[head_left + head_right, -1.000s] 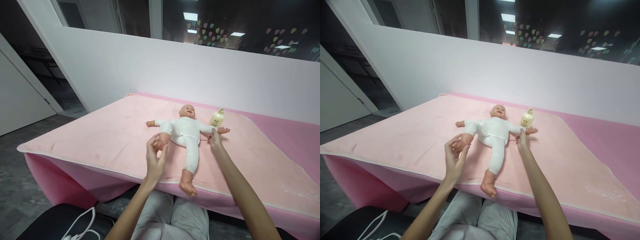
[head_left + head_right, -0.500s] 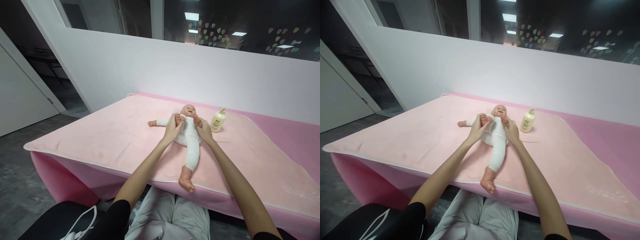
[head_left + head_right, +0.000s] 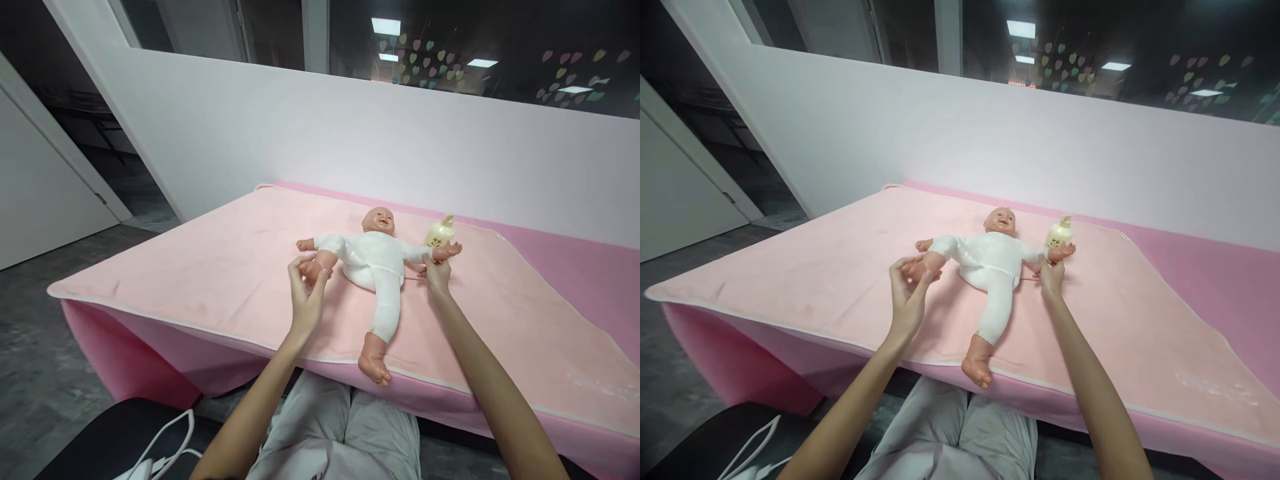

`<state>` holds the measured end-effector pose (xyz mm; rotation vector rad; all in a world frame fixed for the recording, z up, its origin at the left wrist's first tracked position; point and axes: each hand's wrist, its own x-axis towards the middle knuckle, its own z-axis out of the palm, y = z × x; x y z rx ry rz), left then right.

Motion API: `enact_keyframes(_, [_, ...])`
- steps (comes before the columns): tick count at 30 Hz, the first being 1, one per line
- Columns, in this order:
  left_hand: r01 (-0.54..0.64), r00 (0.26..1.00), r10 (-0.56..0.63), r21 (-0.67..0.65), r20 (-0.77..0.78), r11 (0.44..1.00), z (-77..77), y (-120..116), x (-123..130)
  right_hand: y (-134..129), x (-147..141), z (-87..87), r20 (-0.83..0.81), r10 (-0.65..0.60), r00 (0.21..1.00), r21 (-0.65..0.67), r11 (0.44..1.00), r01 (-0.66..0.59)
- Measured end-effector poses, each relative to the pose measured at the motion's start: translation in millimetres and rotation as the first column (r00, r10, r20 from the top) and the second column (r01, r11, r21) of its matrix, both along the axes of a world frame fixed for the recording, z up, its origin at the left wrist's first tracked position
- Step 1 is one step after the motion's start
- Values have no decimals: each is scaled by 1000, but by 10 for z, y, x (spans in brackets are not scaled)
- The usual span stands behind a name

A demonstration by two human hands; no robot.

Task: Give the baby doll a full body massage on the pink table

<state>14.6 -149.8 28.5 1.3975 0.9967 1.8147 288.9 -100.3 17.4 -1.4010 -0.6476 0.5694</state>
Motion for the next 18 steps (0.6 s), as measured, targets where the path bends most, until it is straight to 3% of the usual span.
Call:
enact_keyframes(4, [91,979,-73,82,-192,993,217,494,239,115,-224,267,362,70,930,68,993,-101])
enact_keyframes(6, [118,955,-81,116,-286,986,216,677,401,120,-395,330,564,93,821,79,983,-166])
enact_keyframes(8, [149,932,-92,140,-350,979,164,770,537,90,-552,336,734,131,666,9,979,-202])
enact_keyframes(10, [180,916,-110,149,-386,972,111,789,599,48,-633,309,820,193,539,-100,975,-198])
enact_keyframes(11, [191,911,-119,149,-394,970,97,781,593,31,-631,294,832,215,512,-132,972,-194])
enact_keyframes(13, [194,916,-129,139,-379,971,98,747,499,15,-540,275,805,198,559,-103,975,-196])
enact_keyframes(15, [165,941,-125,105,-314,981,123,685,321,18,-362,269,678,134,722,-20,986,-164])
enact_keyframes(18, [107,981,-100,27,-169,994,129,488,5,26,-65,228,303,58,951,-25,998,-53])
